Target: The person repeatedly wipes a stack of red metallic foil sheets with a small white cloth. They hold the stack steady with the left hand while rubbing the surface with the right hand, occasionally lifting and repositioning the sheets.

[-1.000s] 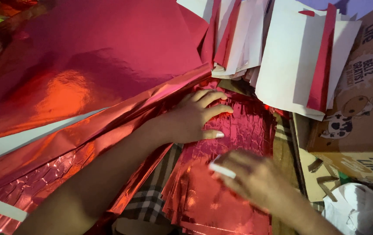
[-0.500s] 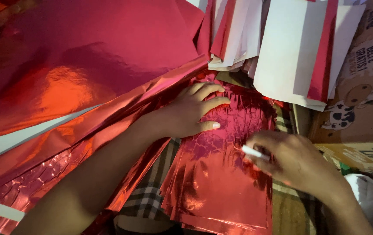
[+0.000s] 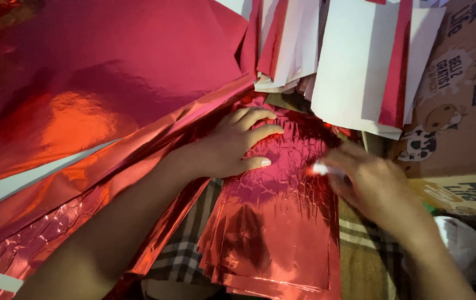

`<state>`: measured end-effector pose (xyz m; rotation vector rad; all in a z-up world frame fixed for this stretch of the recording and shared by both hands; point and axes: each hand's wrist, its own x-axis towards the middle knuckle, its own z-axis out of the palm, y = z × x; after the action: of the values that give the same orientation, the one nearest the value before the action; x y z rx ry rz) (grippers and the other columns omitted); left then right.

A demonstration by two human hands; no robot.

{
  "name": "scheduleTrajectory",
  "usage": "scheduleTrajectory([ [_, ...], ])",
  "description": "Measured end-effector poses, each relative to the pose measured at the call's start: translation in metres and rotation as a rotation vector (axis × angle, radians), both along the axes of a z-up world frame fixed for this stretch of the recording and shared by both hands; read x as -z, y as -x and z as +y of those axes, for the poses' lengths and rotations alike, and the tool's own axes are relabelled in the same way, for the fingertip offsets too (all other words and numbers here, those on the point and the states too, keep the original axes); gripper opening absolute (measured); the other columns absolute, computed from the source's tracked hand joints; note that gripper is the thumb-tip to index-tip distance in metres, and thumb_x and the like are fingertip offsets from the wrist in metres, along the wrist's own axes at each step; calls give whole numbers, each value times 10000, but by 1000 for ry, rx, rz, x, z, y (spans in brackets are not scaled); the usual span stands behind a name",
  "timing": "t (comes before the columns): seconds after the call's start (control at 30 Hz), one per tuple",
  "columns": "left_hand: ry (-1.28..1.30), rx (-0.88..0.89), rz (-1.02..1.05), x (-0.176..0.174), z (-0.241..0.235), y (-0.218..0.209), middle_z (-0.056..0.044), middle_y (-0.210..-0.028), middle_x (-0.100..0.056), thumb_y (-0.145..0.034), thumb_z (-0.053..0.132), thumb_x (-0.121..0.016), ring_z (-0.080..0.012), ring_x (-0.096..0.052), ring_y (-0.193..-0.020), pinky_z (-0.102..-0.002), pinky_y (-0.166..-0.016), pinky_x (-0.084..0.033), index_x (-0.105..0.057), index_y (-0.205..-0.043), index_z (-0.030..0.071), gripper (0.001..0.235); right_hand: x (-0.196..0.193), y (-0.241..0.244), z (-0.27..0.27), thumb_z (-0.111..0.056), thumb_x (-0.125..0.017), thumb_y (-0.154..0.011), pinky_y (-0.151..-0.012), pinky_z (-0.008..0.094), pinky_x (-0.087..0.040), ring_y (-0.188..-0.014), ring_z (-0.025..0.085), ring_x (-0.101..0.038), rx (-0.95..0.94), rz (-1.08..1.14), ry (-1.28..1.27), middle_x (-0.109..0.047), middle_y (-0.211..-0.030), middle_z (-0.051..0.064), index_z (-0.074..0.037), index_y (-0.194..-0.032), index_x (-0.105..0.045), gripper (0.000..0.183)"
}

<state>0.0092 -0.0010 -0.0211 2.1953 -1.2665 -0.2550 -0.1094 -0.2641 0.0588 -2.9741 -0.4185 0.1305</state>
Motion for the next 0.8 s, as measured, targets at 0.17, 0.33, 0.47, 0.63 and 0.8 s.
scheduleTrajectory([
  [0.17,-8,3,33,-7,-1,2,-136,-1588,-329,-959,383,-620,-378,-237,-1476,-589,-1175,-190,-456,-1498,155,608,19,-6,16,-131,-627,-967,-696,480,-600,-916,325,-699,-109,-352,73,-643,-1214,89,-86,-1283,-632,320],
  [0.33,54,-27,18,6,-1,-2,-109,-1559,-392,-955,343,-622,-341,-278,-1466,-560,-1183,-200,-484,-1475,178,563,34,-5,41,-285,-562,-1020,-1043,440,-501,-1220,383,-557,-346,-391,29,-606,-1415,251,27,-1483,-493,562],
  [0.47,73,40,-97,14,0,-8,-134,-1550,-410,-1055,163,-385,-343,-284,-1465,-544,-1201,-194,-446,-1505,70,463,29,0,61,-336,-523,-1034,-1131,483,-415,-1355,385,-455,-426,-279,-116,-480,-1564,185,12,-1541,-385,631],
  [0.63,42,26,55,1,1,-3,-154,-1599,-351,-1004,108,-340,-403,-176,-1524,-586,-1204,-120,-434,-1524,80,528,14,22,88,-291,-516,-1059,-1217,495,-418,-1418,376,-509,-523,-219,-181,-625,-1440,176,-29,-1393,-588,430],
  [0.8,26,-3,26,1,1,1,-144,-1596,-338,-999,81,-451,-402,-215,-1500,-597,-1196,-180,-407,-1535,98,538,2,41,107,-127,-646,-997,-955,415,-559,-1112,297,-645,-750,51,-682,-696,-1180,89,13,-1109,-695,187],
])
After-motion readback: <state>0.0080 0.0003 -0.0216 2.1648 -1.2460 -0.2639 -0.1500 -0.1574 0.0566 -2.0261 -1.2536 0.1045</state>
